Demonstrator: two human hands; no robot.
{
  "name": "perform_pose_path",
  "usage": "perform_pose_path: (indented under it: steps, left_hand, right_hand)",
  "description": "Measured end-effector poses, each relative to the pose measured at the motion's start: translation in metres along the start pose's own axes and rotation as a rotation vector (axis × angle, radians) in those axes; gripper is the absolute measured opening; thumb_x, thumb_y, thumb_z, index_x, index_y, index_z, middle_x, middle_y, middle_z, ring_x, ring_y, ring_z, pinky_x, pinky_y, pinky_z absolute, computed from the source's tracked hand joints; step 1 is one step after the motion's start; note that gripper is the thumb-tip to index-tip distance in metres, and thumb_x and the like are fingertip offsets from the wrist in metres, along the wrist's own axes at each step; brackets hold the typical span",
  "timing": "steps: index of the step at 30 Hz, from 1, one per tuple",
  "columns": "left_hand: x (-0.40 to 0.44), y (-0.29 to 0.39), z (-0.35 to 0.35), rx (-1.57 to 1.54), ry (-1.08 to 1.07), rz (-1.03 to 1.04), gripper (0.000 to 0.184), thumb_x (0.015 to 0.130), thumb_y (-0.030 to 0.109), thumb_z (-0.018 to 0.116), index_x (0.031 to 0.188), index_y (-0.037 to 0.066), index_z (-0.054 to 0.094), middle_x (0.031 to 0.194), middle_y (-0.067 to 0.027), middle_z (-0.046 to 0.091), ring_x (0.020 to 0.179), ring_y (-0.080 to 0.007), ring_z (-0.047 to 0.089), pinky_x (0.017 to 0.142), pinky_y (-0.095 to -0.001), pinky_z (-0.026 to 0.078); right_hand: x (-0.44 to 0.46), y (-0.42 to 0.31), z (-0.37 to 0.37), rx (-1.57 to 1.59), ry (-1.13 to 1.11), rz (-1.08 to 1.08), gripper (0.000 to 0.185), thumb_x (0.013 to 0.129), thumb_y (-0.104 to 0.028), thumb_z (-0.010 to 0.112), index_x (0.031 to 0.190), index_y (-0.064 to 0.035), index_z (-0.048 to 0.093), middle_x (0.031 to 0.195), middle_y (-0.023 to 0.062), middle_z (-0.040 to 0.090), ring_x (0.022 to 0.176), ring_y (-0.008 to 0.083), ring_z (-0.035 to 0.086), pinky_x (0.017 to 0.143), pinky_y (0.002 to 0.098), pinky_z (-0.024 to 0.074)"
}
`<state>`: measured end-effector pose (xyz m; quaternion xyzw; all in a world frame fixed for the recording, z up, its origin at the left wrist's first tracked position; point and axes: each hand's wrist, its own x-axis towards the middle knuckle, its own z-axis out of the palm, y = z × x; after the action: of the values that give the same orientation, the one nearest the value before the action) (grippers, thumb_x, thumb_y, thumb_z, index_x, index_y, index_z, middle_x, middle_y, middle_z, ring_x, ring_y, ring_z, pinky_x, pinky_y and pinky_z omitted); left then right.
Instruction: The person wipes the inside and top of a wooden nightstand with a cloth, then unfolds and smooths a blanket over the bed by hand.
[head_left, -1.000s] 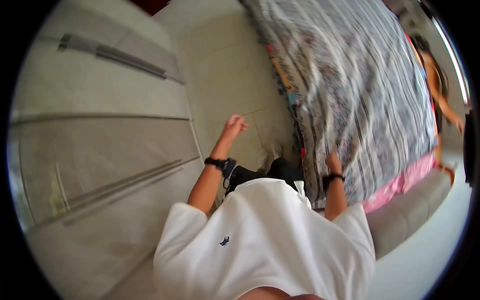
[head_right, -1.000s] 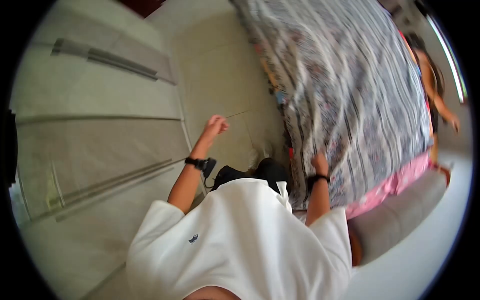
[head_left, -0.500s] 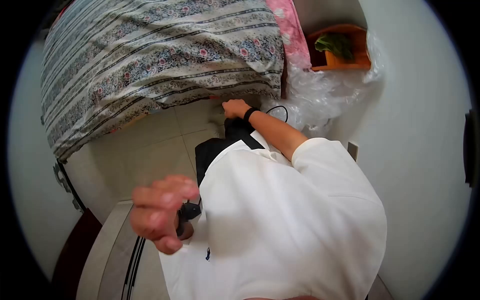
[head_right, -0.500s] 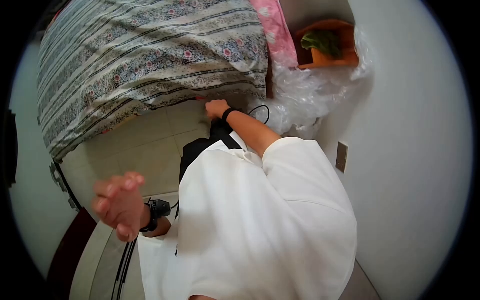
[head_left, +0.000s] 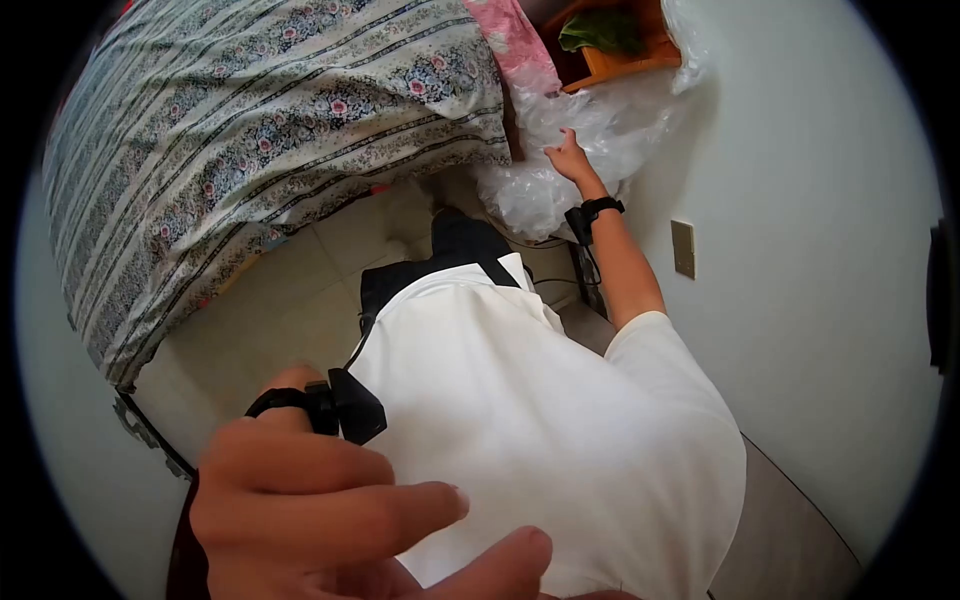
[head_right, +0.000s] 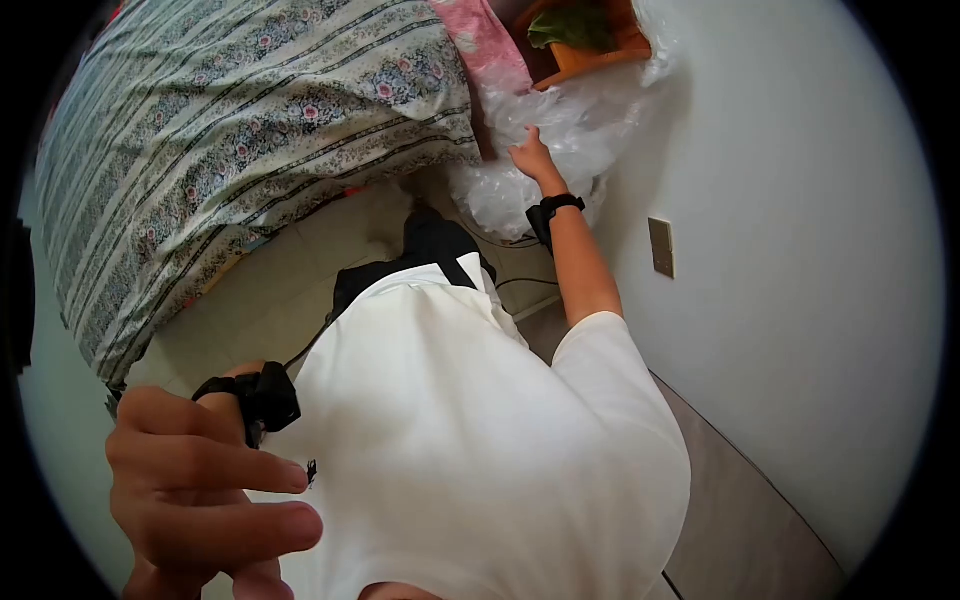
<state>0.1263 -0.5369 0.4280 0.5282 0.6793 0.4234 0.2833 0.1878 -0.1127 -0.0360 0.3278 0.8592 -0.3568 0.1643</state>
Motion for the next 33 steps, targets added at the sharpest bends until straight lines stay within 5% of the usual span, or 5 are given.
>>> perform_pose_path:
  steps: [3, 7, 9, 20, 33]
  left_hand:
    - [0.031, -0.02, 0.004, -0.193, 0.29, 0.556, 0.047, 0.098, 0.052, 0.011, 0.144, 0.05, -0.002, 0.115, -0.0248, 0.054, 0.067, -0.0265, 0.058, 0.049, -0.0321, 0.048]
    - [0.054, -0.034, -0.033, -0.331, -0.109, 0.393, 0.04, 0.088, 0.069, 0.028, 0.127, 0.067, 0.023, 0.122, -0.0314, 0.046, 0.078, -0.0311, 0.056, 0.061, -0.0313, 0.051]
    - [0.095, -0.013, -0.017, 0.156, 0.273, -0.18, 0.057, 0.092, 0.033, 0.058, 0.136, 0.023, 0.023, 0.094, -0.0091, 0.062, 0.05, -0.0141, 0.059, 0.037, -0.0205, 0.034]
    - [0.156, -0.114, -0.02, 0.031, 0.598, 0.161, 0.058, 0.093, 0.022, 0.05, 0.14, 0.015, 0.015, 0.096, -0.0145, 0.058, 0.049, -0.0155, 0.059, 0.037, -0.0232, 0.043]
    - [0.15, -0.262, -0.015, 0.083, 0.067, -0.415, 0.072, 0.079, 0.014, 0.072, 0.14, 0.012, 0.035, 0.138, -0.0179, 0.041, 0.126, -0.0332, 0.042, 0.102, -0.0419, 0.037]
  right_hand:
    - [0.043, -0.029, -0.036, 0.087, 0.172, -0.15, 0.073, 0.077, -0.026, 0.062, 0.138, -0.0034, 0.029, 0.118, 0.0272, 0.055, 0.11, 0.0403, 0.054, 0.094, 0.0426, 0.0426]
    - [0.151, -0.039, -0.065, -0.019, 0.403, -0.279, 0.08, 0.074, -0.027, 0.064, 0.139, -0.0008, 0.027, 0.133, 0.0307, 0.04, 0.125, 0.0425, 0.039, 0.105, 0.0437, 0.0322]
    - [0.19, -0.055, -0.089, -0.076, 0.416, -0.211, 0.083, 0.073, -0.029, 0.065, 0.14, 0.0004, 0.026, 0.139, 0.0315, 0.031, 0.13, 0.0432, 0.032, 0.107, 0.0439, 0.0303]
    - [0.29, -0.053, -0.115, -0.598, 0.34, 0.107, 0.091, 0.067, -0.053, 0.068, 0.139, -0.009, 0.035, 0.142, 0.0217, 0.036, 0.135, 0.0392, 0.026, 0.107, 0.0602, 0.0182]
    - [0.047, -0.188, -0.083, 0.292, 0.121, -0.341, 0.041, 0.071, -0.006, 0.061, 0.112, -0.0117, 0.065, 0.108, 0.0161, 0.063, 0.102, 0.0288, 0.061, 0.091, 0.0333, 0.0465]
